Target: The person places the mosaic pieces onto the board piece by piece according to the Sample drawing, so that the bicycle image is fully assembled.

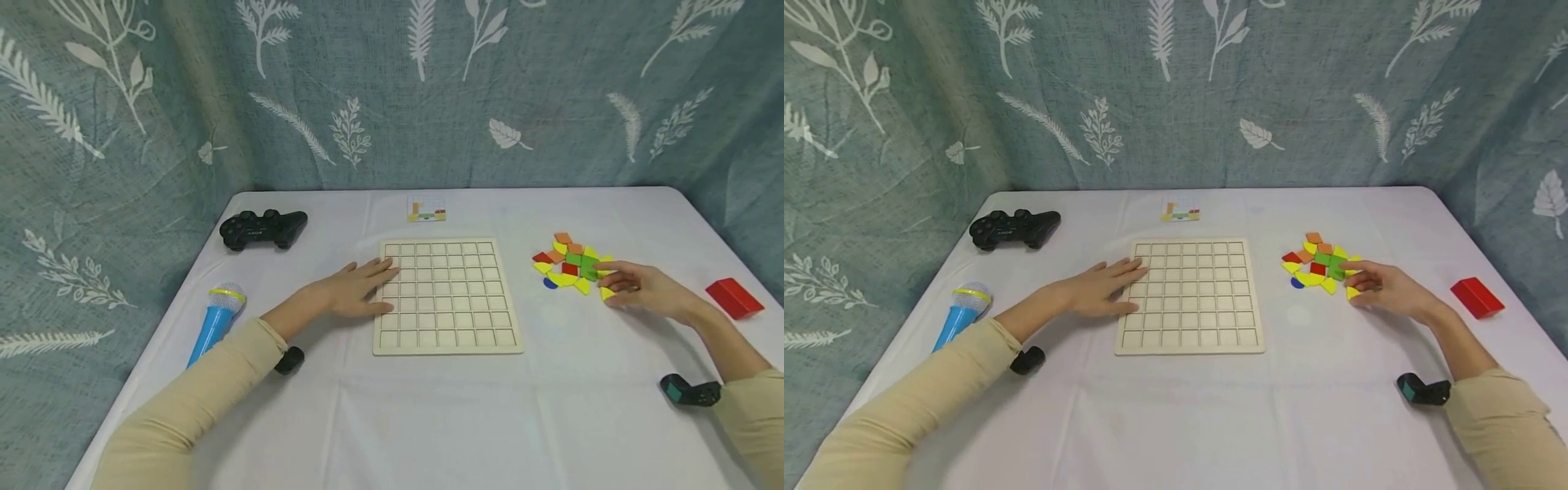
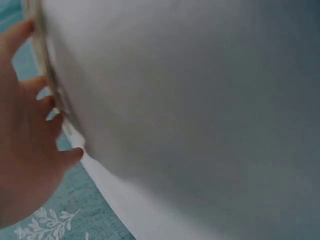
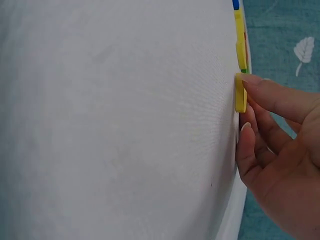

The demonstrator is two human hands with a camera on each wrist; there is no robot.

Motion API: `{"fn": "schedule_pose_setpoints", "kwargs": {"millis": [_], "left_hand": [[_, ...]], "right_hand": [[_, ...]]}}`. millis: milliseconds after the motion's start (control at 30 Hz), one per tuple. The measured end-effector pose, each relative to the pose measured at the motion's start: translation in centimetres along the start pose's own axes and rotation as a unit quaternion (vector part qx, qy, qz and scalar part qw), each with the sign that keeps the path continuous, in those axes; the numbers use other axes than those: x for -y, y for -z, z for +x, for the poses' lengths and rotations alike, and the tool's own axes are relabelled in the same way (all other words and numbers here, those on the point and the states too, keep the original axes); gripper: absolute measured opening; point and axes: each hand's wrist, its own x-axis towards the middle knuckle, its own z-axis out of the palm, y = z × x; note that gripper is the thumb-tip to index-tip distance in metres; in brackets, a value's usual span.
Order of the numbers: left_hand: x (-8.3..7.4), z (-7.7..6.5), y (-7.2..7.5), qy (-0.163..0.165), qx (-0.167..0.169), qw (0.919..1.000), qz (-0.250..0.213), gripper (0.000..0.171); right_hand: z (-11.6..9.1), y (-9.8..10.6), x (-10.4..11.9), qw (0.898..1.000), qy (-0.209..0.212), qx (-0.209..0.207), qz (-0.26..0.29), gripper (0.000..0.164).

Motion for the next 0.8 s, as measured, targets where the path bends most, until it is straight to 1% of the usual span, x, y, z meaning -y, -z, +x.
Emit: {"fn": "schedule_pose_setpoints", "kwargs": {"millis": [67,200,367,600,800], "left_hand": [[0.3,0.0,-0.3,-0.006,-0.004,0.9999,0.013,0.079],[0.5,-0.1,-0.7,-0.019,-0.016,0.9994,0.022,0.085],[0.6,0.0,-0.9,-0.024,-0.024,0.9990,0.029,0.089],[0.8,0.4,-0.7,-0.026,-0.023,0.9986,0.040,0.086],[1.3,0.6,-0.7,-0.031,-0.028,0.9986,0.034,0.082]], "right_hand": [[0.1,-0.1,0.0,1.000,0.003,-0.001,-0.008,0.060],[0.2,-0.2,0.0,1.000,0.003,-0.006,-0.019,0.060],[0.2,0.0,-0.1,1.000,-0.008,-0.010,-0.018,0.059],[0.3,0.1,0.2,0.999,-0.042,-0.021,-0.025,0.061],[0.7,0.0,0.7,0.999,-0.046,-0.026,-0.010,0.058]]}}
